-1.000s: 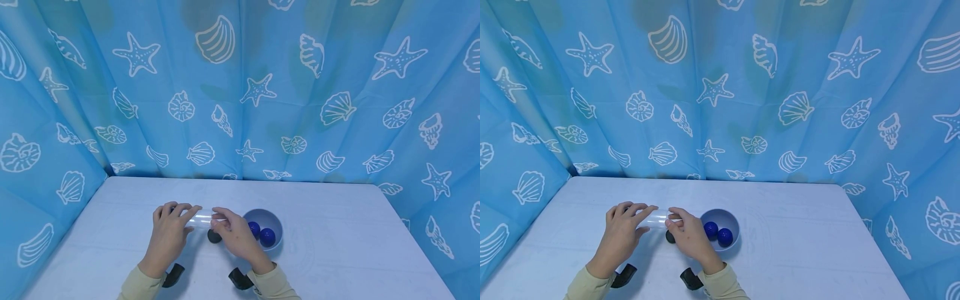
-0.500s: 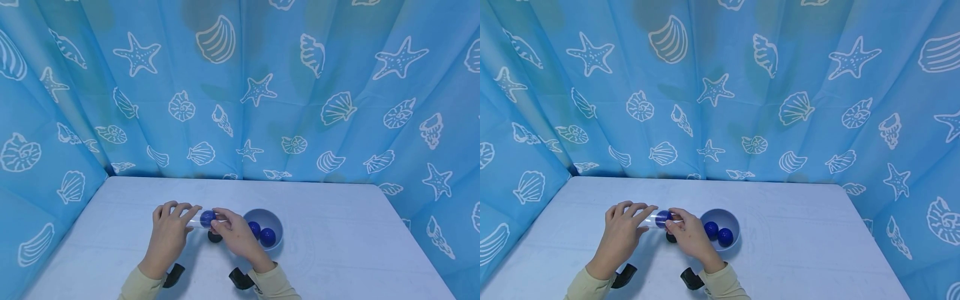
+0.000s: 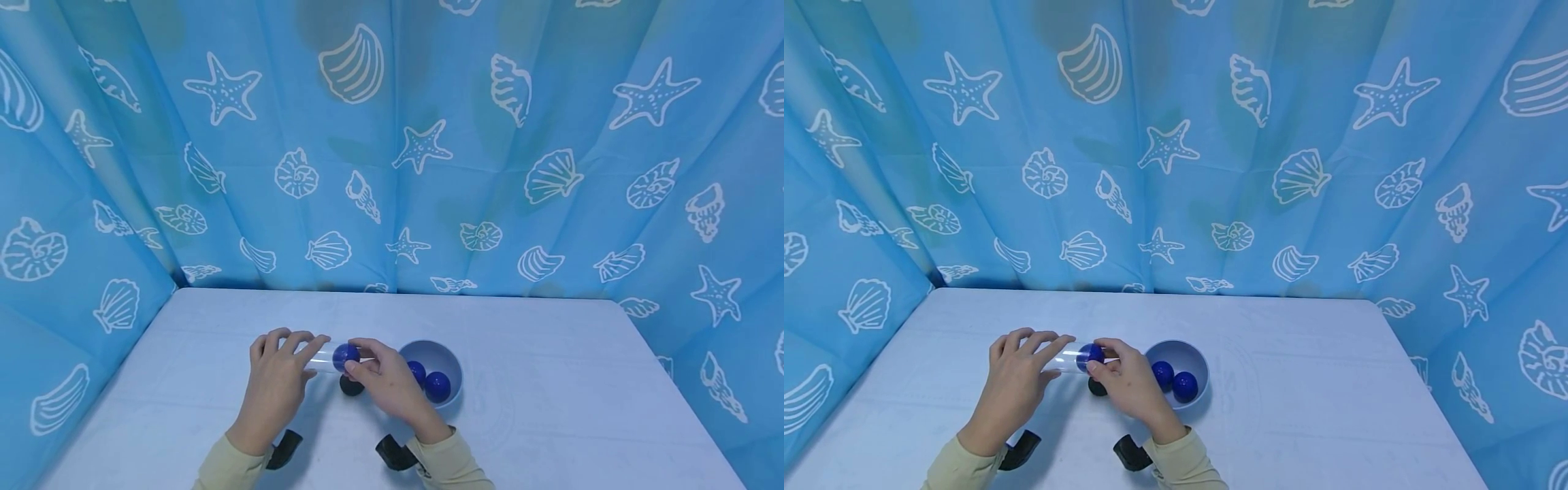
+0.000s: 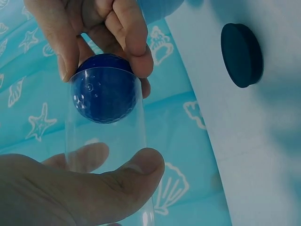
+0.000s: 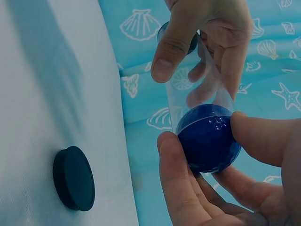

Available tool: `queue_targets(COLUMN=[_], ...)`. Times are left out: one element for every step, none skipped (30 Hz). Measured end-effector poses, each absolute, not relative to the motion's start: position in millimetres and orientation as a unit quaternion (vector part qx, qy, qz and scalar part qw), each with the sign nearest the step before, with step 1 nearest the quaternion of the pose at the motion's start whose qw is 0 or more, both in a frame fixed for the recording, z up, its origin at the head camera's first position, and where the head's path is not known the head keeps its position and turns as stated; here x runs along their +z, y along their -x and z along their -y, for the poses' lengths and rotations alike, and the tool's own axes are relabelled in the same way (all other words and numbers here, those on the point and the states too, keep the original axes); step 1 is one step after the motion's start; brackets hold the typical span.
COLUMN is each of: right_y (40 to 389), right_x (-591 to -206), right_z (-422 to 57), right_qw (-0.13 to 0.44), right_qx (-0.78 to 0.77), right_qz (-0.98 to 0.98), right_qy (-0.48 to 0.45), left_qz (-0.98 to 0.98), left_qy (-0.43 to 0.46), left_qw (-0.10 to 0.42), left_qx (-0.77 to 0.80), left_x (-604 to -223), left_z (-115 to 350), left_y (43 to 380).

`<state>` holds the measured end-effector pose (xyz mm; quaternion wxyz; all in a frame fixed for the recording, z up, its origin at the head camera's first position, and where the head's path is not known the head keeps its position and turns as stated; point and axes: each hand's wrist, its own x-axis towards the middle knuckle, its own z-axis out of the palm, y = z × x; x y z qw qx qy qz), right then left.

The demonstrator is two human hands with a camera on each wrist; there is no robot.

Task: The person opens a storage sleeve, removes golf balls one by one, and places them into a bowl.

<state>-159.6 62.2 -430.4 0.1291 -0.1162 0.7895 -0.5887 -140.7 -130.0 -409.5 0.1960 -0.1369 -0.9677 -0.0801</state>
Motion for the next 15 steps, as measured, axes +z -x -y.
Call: queue_targets(right_y=[159.7,159.7,159.9,160.1,160.1,160.2,160.1,160.2,160.3,160.2,160.2,160.3,160.5,160.8,161.0], right_x=[-430.3,-429.9,-429.6,-429.7,-429.4,-429.2,-428.6,-428.2,-427.8,-427.3,-426.7,-426.4,-426.0,-425.8,-425.6], right_z=[-62.2,-62.3,-62.6,-62.8,-63.3,-63.9,-64.6,-65.3,-66.0,-66.7,-67.3,-67.9,-68.5,-69.0,-69.4], right_qw=[0.129,0.131,0.131,0.131,0.13,0.129,0.127,0.126,0.124,0.122,0.12,0.119,0.118,0.117,0.116], right_qx=[-0.589,-0.59,-0.591,-0.59,-0.589,-0.588,-0.587,-0.586,-0.585,-0.583,-0.583,-0.583,-0.583,-0.583,-0.583], right_qz=[-0.789,-0.789,-0.788,-0.788,-0.789,-0.79,-0.791,-0.792,-0.793,-0.795,-0.795,-0.796,-0.796,-0.796,-0.796], right_qy=[0.116,0.113,0.114,0.114,0.114,0.114,0.115,0.115,0.115,0.115,0.115,0.115,0.115,0.115,0.114], left_qz=[0.968,0.968,0.969,0.969,0.969,0.969,0.969,0.969,0.969,0.969,0.969,0.968,0.968,0.968,0.968], left_qy=[0.136,0.134,0.133,0.131,0.13,0.129,0.128,0.127,0.126,0.126,0.126,0.126,0.125,0.125,0.125], left_qw=[0.195,0.195,0.194,0.193,0.192,0.192,0.192,0.193,0.194,0.195,0.196,0.197,0.197,0.198,0.198], left_qx=[-0.08,-0.079,-0.079,-0.08,-0.081,-0.081,-0.083,-0.084,-0.085,-0.087,-0.088,-0.088,-0.089,-0.09,-0.092], left_x=[-409.7,-409.8,-409.9,-410.0,-409.9,-409.9,-410.1,-410.0,-409.9,-409.9,-409.9,-410.2,-410.3,-410.4,-410.7], left_z=[129.9,129.8,129.8,129.6,129.5,129.4,129.5,129.5,129.6,129.8,130.0,130.2,130.5,130.6,130.8], left_y=[140.7,140.6,140.5,140.6,140.5,140.5,140.6,140.7,140.7,140.8,140.8,141.0,141.1,141.2,141.3])
